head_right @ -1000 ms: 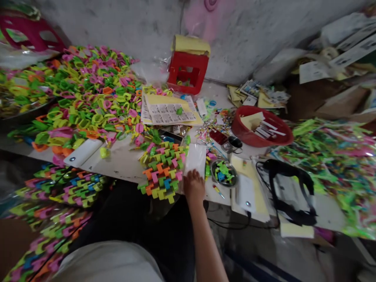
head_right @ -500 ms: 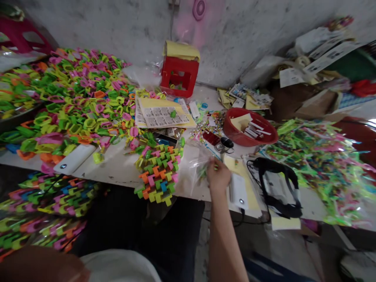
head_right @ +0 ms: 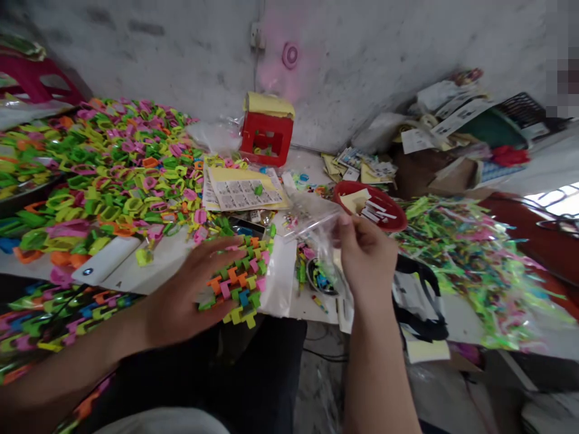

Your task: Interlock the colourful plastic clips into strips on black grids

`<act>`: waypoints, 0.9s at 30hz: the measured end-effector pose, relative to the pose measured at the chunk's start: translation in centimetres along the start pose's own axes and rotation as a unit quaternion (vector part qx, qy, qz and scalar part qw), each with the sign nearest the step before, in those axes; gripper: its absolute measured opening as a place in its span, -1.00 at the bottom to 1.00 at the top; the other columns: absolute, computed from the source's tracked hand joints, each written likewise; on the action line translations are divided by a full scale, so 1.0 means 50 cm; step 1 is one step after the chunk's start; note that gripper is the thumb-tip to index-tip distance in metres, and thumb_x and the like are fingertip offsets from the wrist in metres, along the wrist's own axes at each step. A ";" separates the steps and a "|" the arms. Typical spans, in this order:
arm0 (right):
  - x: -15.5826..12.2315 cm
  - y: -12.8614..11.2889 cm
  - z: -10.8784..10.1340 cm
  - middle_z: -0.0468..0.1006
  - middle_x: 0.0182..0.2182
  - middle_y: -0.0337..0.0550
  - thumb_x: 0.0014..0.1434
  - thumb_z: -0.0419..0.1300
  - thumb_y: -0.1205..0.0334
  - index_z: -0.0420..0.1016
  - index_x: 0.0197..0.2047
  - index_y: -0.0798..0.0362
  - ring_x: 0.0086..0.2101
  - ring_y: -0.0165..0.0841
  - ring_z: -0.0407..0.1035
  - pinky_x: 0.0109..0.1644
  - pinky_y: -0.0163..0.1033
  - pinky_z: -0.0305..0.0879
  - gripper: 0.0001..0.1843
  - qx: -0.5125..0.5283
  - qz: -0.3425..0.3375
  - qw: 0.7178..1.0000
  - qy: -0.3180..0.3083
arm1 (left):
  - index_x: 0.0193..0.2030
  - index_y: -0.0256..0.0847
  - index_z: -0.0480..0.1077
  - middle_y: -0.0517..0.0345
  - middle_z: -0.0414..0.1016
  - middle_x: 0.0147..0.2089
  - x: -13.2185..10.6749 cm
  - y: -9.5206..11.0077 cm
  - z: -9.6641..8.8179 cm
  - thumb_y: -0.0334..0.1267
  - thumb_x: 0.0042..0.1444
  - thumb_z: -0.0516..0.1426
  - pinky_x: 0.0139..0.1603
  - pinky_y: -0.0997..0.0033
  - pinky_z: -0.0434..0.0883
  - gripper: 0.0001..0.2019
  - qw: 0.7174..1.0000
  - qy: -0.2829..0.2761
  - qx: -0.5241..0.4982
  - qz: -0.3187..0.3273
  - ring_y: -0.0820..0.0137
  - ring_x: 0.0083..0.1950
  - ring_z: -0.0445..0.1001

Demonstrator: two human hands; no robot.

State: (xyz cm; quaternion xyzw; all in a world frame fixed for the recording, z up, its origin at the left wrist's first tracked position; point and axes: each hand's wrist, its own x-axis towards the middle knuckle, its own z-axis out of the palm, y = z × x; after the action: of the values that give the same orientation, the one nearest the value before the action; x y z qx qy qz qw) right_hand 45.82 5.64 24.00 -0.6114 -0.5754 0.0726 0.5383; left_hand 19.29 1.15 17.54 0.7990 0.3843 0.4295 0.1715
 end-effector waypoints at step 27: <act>-0.015 0.016 -0.011 0.54 -0.39 -0.15 0.12 0.10 -0.27 0.46 -0.14 0.02 -0.43 -0.34 0.36 -0.37 -0.27 0.30 -0.48 0.045 0.028 0.971 -0.233 | -0.28 -0.21 0.55 0.08 0.61 -0.27 0.118 -0.029 -0.001 -0.04 0.11 0.17 -0.20 0.34 0.48 -0.73 0.941 0.040 -0.267 -0.204 0.30 -0.22 0.55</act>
State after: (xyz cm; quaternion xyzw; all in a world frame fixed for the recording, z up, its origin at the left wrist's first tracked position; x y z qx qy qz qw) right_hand 46.49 4.94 23.25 -0.5692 -0.6635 0.2536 0.4141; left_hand 20.54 6.61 19.97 0.6107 0.4163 0.5039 0.4470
